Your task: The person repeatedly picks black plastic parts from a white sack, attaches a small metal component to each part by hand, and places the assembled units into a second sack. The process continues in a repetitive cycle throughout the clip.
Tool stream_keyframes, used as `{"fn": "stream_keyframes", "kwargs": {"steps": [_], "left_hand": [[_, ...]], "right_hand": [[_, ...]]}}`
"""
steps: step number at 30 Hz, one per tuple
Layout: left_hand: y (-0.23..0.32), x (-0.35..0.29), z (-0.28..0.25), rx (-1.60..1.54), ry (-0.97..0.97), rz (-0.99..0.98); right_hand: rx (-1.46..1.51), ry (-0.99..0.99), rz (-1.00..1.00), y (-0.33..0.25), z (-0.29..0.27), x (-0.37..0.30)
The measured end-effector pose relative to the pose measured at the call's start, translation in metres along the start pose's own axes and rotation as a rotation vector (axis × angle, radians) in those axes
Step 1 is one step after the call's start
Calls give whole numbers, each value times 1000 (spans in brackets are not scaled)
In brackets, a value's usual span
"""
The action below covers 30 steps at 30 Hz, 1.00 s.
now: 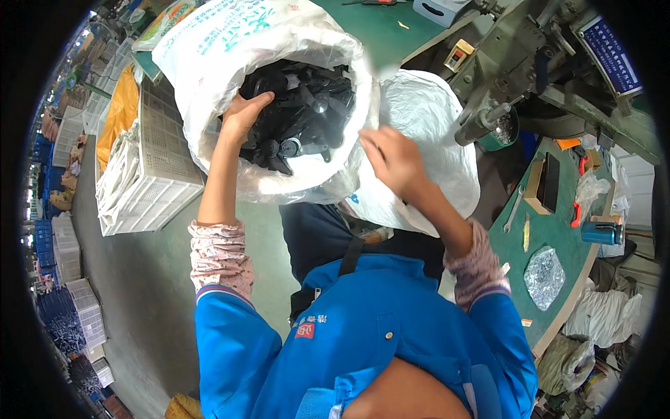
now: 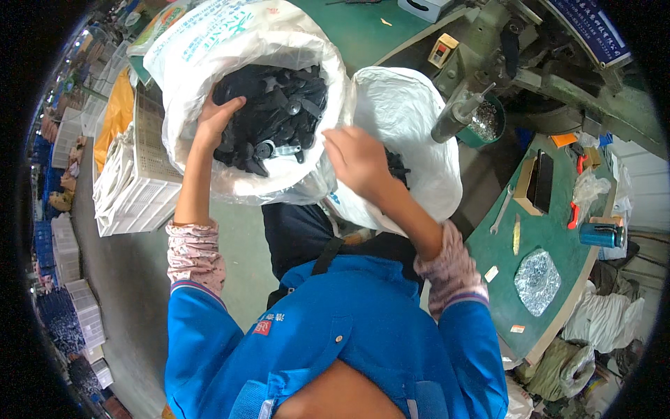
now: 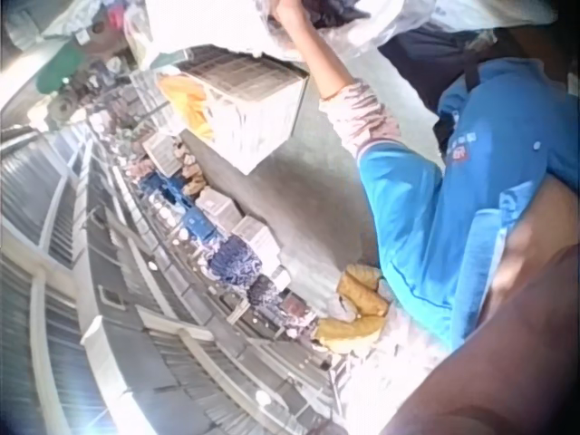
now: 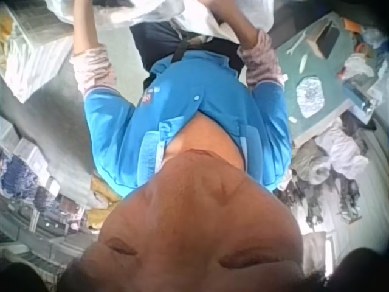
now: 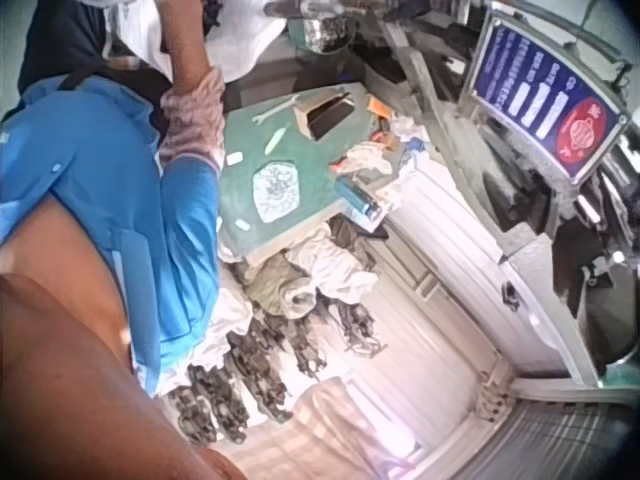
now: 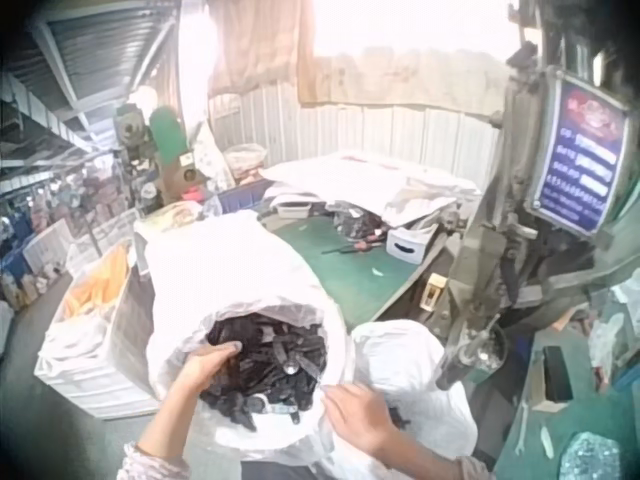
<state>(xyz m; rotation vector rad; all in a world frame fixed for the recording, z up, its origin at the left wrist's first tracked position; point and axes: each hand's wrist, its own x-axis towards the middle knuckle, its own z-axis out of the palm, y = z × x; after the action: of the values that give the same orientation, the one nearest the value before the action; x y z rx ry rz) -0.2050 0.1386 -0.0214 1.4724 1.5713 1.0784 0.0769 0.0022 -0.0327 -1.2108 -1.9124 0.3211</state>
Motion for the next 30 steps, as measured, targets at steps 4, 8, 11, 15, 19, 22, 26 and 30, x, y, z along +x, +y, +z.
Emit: {"fn": "stream_keyframes", "kwargs": {"steps": [4, 8, 11, 15, 19, 22, 26, 30], "left_hand": [[-15, -11, -8, -341, 3, -201], [-9, -25, -5, -515, 75, -112], [-5, -33, -1, -703, 106, -8], [11, -43, 4, -879, 87, -93], [15, -38, 6, -1077, -15, -120], [12, -42, 10, -1263, -107, -194], [7, -53, 16, -1510, -172, -311], [7, -63, 25, -1596, -225, -370]], "right_hand": [[-148, -25, -37, 12, 36, 56], [-414, -180, 5, 30, 67, 78], [-479, -237, 62, 38, 83, 82], [-388, -197, 186, 34, 83, 88], [-135, -45, 321, 37, 76, 91], [159, 28, 405, 42, 66, 83], [729, 20, 473, 32, 46, 62], [844, -47, 498, 9, 17, 38]]}}
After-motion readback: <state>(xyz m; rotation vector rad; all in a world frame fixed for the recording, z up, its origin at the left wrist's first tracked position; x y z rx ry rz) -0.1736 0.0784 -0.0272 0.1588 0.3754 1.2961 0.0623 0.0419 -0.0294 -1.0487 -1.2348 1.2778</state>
